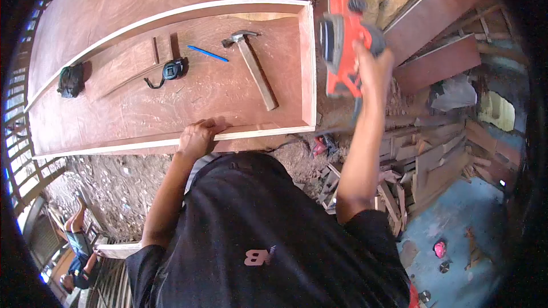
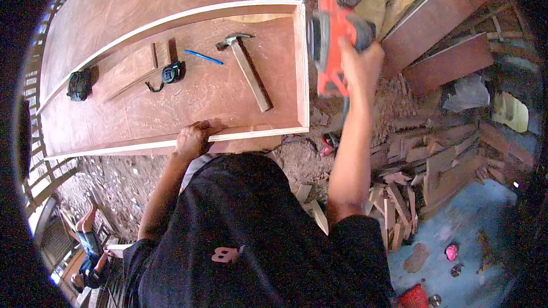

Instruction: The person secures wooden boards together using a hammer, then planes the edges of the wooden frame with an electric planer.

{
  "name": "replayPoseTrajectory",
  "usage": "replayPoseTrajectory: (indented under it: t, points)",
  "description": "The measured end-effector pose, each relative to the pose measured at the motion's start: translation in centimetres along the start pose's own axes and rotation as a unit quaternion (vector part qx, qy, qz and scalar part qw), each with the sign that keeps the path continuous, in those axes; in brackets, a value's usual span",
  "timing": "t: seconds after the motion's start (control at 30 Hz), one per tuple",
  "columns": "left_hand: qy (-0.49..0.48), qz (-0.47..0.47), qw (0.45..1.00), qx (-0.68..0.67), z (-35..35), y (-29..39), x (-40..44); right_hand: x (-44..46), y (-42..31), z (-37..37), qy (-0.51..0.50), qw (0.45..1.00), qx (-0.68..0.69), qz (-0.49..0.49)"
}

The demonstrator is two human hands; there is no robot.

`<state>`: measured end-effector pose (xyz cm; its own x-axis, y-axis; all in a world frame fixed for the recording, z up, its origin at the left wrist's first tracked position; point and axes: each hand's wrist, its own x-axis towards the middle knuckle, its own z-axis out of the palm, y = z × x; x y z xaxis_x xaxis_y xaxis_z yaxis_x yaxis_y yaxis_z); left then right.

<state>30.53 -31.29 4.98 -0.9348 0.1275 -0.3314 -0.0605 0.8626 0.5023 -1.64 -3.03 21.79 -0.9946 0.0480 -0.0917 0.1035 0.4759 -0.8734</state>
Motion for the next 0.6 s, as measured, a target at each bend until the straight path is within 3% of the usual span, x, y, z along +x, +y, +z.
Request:
replayPoseTrajectory:
  t: [0.07,0.17,0.27,0.37,0.5,0.6]
  points:
    - [0.015,0.012,1.000,0.001,0.0,0.0,0.1,-4.7,1.9,-3.4,0.031,0.994,-0.070,0.074]
    - [0.040,0.029,0.999,0.008,0.8,-0.4,0.0,-11.8,8.6,-8.2,0.052,0.981,-0.188,-0.009]
    - [0.035,0.028,0.999,0.015,0.9,-0.2,0.1,-18.7,9.4,-11.1,-0.026,0.985,-0.136,0.098]
    - [0.071,0.047,0.996,0.014,0.9,-0.1,0.2,-24.3,9.3,-11.4,-0.011,0.980,-0.188,0.058]
    - [0.070,0.046,0.996,0.004,1.3,-0.2,0.2,-27.7,12.7,-11.5,-0.047,0.988,-0.143,0.035]
    - [0.076,0.043,0.996,0.004,1.2,-0.2,0.1,-27.9,13.3,-10.0,-0.062,0.988,-0.116,0.083]
